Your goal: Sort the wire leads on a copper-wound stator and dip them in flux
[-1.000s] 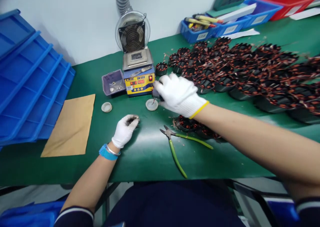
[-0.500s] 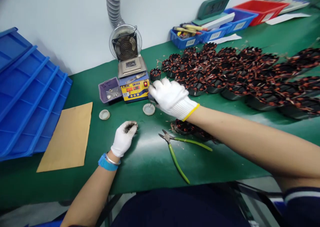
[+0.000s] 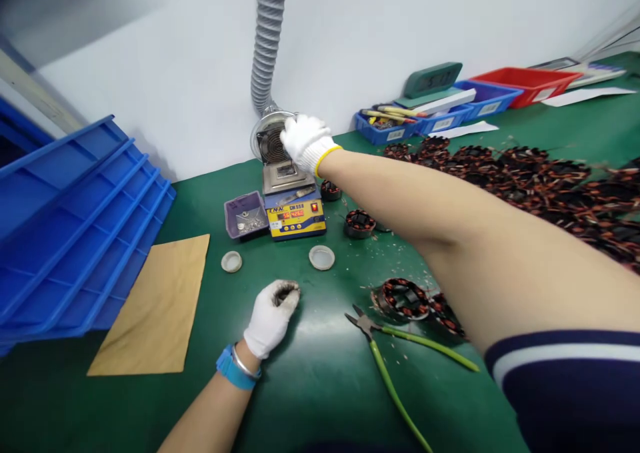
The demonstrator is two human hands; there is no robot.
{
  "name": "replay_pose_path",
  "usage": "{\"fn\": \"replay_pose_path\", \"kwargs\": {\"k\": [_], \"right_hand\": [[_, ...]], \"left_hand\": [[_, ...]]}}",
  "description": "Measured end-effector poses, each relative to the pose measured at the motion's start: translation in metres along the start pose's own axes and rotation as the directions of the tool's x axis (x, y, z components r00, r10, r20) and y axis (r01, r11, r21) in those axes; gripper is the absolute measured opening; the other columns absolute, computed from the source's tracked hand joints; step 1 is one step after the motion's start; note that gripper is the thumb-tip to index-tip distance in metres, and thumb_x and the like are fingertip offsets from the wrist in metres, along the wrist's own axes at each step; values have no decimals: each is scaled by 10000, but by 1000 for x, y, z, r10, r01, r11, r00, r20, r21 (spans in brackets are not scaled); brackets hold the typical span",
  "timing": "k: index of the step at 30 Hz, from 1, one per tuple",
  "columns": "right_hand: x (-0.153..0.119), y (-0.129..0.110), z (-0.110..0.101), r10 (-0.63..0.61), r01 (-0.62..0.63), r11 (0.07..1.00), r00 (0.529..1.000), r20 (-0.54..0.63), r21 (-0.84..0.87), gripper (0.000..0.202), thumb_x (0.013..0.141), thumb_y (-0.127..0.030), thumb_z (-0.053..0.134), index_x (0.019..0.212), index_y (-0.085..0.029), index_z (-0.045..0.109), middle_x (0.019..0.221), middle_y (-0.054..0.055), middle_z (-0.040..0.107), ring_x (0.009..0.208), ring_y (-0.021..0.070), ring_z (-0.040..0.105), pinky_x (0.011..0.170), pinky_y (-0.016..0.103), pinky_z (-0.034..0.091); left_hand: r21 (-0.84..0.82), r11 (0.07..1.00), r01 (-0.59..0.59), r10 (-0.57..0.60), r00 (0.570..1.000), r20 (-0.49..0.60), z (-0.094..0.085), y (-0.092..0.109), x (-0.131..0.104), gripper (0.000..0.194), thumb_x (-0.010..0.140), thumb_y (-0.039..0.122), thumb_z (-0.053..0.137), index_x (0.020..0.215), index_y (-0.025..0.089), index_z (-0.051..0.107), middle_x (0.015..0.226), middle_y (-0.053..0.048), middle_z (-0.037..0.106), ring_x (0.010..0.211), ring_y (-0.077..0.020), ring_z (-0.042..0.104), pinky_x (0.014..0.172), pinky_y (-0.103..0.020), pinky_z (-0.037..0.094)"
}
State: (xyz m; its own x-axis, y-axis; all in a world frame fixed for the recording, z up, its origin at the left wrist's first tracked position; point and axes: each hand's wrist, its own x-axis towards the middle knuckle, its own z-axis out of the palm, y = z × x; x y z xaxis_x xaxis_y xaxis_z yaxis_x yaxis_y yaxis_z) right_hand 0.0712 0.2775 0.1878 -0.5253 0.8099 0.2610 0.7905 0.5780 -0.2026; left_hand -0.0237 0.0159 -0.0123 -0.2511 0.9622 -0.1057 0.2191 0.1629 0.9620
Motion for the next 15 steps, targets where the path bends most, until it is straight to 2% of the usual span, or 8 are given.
{"fn": "replay_pose_path", "kwargs": {"k": [3,7,11,13,15], "right_hand": [[4,-2,10,102,-104,993,994,-25,-55,466,1137,-330,330,1388,-10,557,1384,330,560,1205,325,547,1026,451,415],[4,-2,14,125,-126,988,992,-7,-92,434,1111,-259,375,1408,-8,569,1429,355,550,1214,348,566,1015,482,421],[6,4,2,91,-90,990,996,2,-105,454,1002,-216,613,1397,7,592,1520,325,507,1382,403,468,1102,506,359],[10,10,-9,103,-103,992,995,7,-78,579,898,-288,771,1371,6,610,1535,296,511,1408,407,443,1117,489,350],[13,17,-21,176,-176,984,984,33,-5,632,834,-415,845,1273,-1,657,1435,266,598,1323,374,521,1085,472,393]], "left_hand": [[4,1000,7,-7,1000,12,0,-1,0,58,877,175,731,908,201,773,889,-52,809,840,-213,744,860,-342,616],[4,1000,18,-18,999,36,0,1,-1,79,878,181,735,943,201,775,924,-59,821,869,-221,754,840,-339,617],[12,1000,15,-15,999,40,-1,3,-2,81,877,172,729,943,200,769,945,-62,827,882,-223,762,840,-338,613],[23,1000,10,-11,999,38,0,3,-2,86,875,177,734,950,200,771,954,-64,828,886,-226,764,847,-343,613],[33,999,2,-3,999,36,0,2,-3,91,872,172,735,952,197,772,961,-69,830,896,-231,769,855,-348,613]]}}
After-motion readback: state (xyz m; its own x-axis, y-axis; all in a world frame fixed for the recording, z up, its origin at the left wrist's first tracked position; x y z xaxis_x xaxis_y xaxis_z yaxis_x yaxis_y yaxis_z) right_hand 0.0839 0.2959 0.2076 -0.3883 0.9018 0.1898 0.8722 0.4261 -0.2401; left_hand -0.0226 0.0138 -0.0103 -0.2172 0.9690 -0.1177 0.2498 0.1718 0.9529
